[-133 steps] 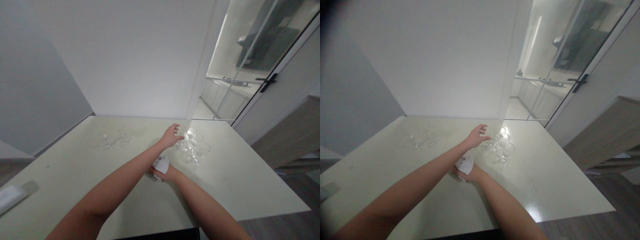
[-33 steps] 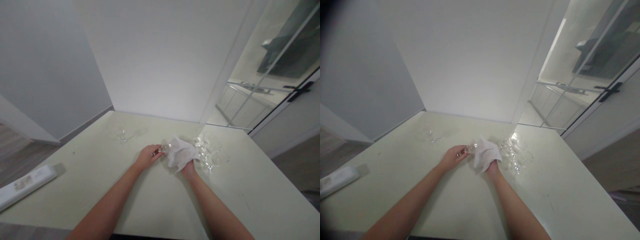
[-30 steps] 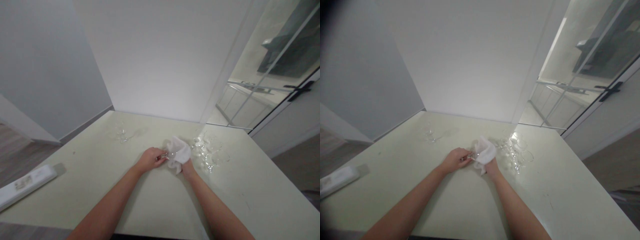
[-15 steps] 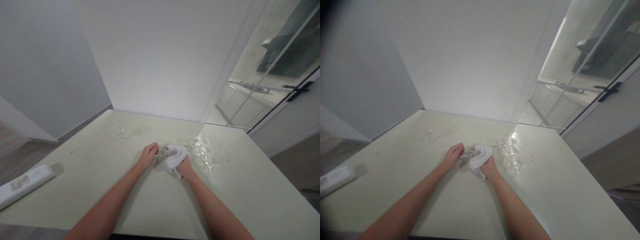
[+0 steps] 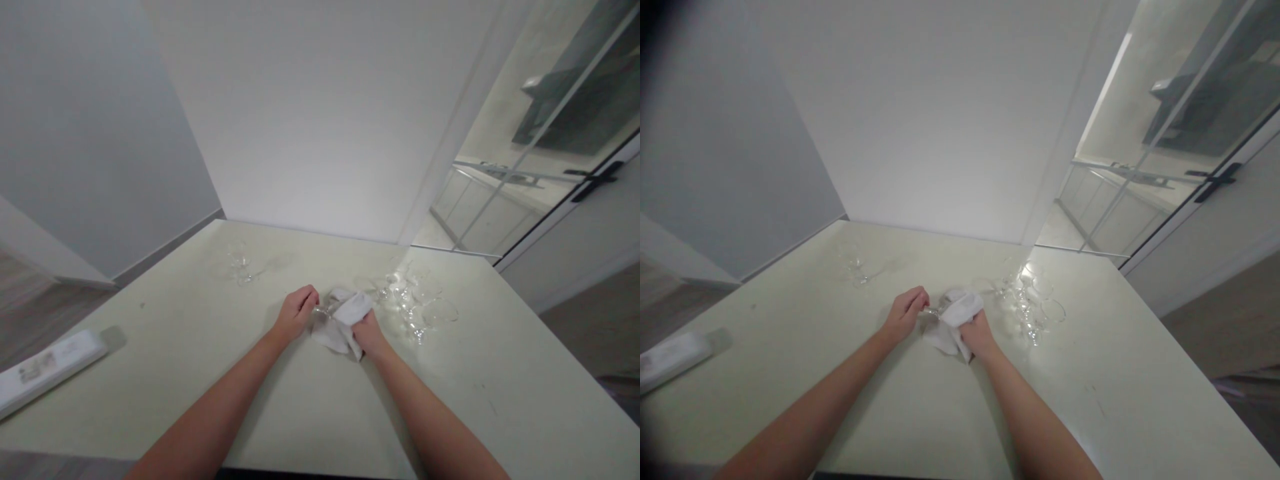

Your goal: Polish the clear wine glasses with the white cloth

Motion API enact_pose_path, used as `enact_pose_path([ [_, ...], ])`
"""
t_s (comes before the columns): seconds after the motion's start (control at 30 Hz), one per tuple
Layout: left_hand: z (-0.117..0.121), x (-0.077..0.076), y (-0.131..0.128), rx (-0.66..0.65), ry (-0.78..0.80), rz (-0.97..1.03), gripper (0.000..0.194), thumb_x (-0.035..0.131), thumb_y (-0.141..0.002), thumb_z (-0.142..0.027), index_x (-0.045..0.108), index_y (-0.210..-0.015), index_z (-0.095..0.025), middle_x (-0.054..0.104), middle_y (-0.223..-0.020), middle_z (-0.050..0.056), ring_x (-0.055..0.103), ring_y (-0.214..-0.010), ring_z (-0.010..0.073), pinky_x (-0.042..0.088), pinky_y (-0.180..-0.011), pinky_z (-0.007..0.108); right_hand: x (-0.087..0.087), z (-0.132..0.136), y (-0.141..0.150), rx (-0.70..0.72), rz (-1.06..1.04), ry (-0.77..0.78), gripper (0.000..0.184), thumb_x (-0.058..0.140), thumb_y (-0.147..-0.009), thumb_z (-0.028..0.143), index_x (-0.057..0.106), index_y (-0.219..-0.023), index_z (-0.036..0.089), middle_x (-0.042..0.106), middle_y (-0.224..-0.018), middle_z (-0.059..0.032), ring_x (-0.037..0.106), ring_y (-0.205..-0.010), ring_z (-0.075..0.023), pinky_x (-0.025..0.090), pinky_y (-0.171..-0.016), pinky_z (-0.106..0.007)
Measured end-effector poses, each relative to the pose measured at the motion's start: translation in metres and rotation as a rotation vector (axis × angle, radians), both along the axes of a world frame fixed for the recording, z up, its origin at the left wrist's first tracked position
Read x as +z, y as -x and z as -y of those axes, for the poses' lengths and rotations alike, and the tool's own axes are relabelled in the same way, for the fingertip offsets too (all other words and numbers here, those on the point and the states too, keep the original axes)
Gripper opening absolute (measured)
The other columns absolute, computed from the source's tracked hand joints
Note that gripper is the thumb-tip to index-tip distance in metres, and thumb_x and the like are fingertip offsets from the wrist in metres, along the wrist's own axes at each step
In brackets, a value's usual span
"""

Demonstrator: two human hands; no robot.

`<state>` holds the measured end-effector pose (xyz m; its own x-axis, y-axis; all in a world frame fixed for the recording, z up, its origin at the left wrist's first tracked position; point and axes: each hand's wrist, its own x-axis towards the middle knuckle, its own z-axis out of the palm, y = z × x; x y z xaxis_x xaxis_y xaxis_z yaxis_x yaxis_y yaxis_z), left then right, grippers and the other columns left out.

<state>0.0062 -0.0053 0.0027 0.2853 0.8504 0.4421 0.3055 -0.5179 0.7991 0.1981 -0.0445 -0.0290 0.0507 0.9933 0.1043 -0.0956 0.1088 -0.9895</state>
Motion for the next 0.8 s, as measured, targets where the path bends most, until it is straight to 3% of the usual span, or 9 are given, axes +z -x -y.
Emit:
enact_pose_path([
  [0.1,-0.008,-0.005,-0.001,0.047,0.226,0.078,0.047,0.033,-0.096,-0.051,0.053,-0.069,-0.018,0.044,-0.057,-0.002,0.043,-0.056,0.0137,0.035,-0.057,0.027,0.007,0.004,0.002,0.029,0.139,-0.195,0.062,0.082,-0.058,0.023,0.065,-0.117,0.022,0.070,-0.122,-0.0083,0.062,-0.118,-0.0280,0.042,-0.109,-0.044],
  [0.17,-0.009,-0.005,-0.002,0.042,0.277,0.098,0.046,0.035,-0.095,-0.053,0.054,-0.072,-0.018,0.044,-0.057,-0.003,0.042,-0.055,0.0135,0.035,-0.055,0.026,0.010,0.004,0.004,0.010,0.152,-0.236,0.067,0.083,-0.056,0.022,0.063,-0.120,0.022,0.066,-0.129,-0.0083,0.059,-0.123,-0.0281,0.038,-0.113,-0.043],
  [0.23,-0.006,-0.004,-0.002,0.026,0.196,0.091,0.041,0.039,-0.095,-0.052,0.056,-0.080,-0.018,0.048,-0.063,-0.002,0.045,-0.059,0.0139,0.037,-0.058,0.026,0.008,0.003,0.003,-0.052,0.096,-0.159,0.057,0.081,-0.059,0.025,0.066,-0.114,0.021,0.068,-0.124,-0.0085,0.062,-0.119,-0.0278,0.042,-0.110,-0.043],
  [0.3,0.001,-0.001,-0.003,-0.021,0.014,0.079,0.034,0.045,-0.093,-0.049,0.057,-0.089,-0.018,0.054,-0.076,0.002,0.049,-0.069,0.0153,0.040,-0.065,0.028,0.001,-0.001,0.001,-0.166,-0.015,0.023,0.044,0.076,-0.065,0.034,0.067,-0.107,0.021,0.073,-0.113,-0.0081,0.067,-0.108,-0.0270,0.049,-0.101,-0.043],
  [0.43,0.011,0.000,-0.003,-0.141,-0.238,0.059,0.027,0.050,-0.092,-0.043,0.056,-0.096,-0.017,0.056,-0.092,0.007,0.051,-0.079,0.0169,0.042,-0.072,0.030,-0.012,-0.007,-0.004,-0.247,-0.142,0.246,0.042,0.071,-0.071,0.044,0.065,-0.105,0.022,0.074,-0.108,-0.0092,0.069,-0.100,-0.0267,0.054,-0.092,-0.043],
  [0.53,0.008,-0.005,-0.003,-0.085,-0.124,0.033,0.027,0.045,-0.095,-0.042,0.053,-0.086,-0.018,0.050,-0.076,0.001,0.045,-0.067,0.0141,0.037,-0.063,0.028,-0.013,-0.006,-0.006,-0.264,-0.039,0.162,0.038,0.072,-0.069,0.041,0.066,-0.102,0.022,0.073,-0.112,-0.0091,0.067,-0.107,-0.0268,0.050,-0.100,-0.045],
  [0.6,0.003,-0.007,-0.005,-0.013,0.026,0.032,0.033,0.041,-0.096,-0.045,0.050,-0.078,-0.019,0.045,-0.067,-0.002,0.042,-0.062,0.0134,0.033,-0.060,0.027,-0.009,-0.004,-0.005,-0.195,0.056,0.025,0.039,0.075,-0.066,0.036,0.067,-0.102,0.022,0.073,-0.111,-0.0081,0.067,-0.107,-0.0263,0.048,-0.103,-0.045],
  [0.7,-0.004,-0.009,-0.008,0.052,0.238,0.080,0.041,0.036,-0.096,-0.050,0.047,-0.072,-0.020,0.043,-0.061,-0.003,0.041,-0.059,0.0138,0.033,-0.056,0.026,-0.001,-0.001,-0.004,-0.090,0.158,-0.202,0.062,0.081,-0.059,0.028,0.062,-0.117,0.022,0.069,-0.121,-0.0092,0.063,-0.116,-0.0262,0.042,-0.110,-0.046],
  [0.8,-0.005,-0.008,-0.010,0.034,0.301,0.101,0.043,0.035,-0.096,-0.053,0.047,-0.071,-0.020,0.043,-0.060,-0.003,0.041,-0.058,0.0138,0.034,-0.056,0.026,0.005,0.001,-0.002,-0.105,0.162,-0.252,0.074,0.082,-0.058,0.026,0.055,-0.127,0.021,0.066,-0.127,-0.0110,0.062,-0.118,-0.0261,0.042,-0.110,-0.047],
])
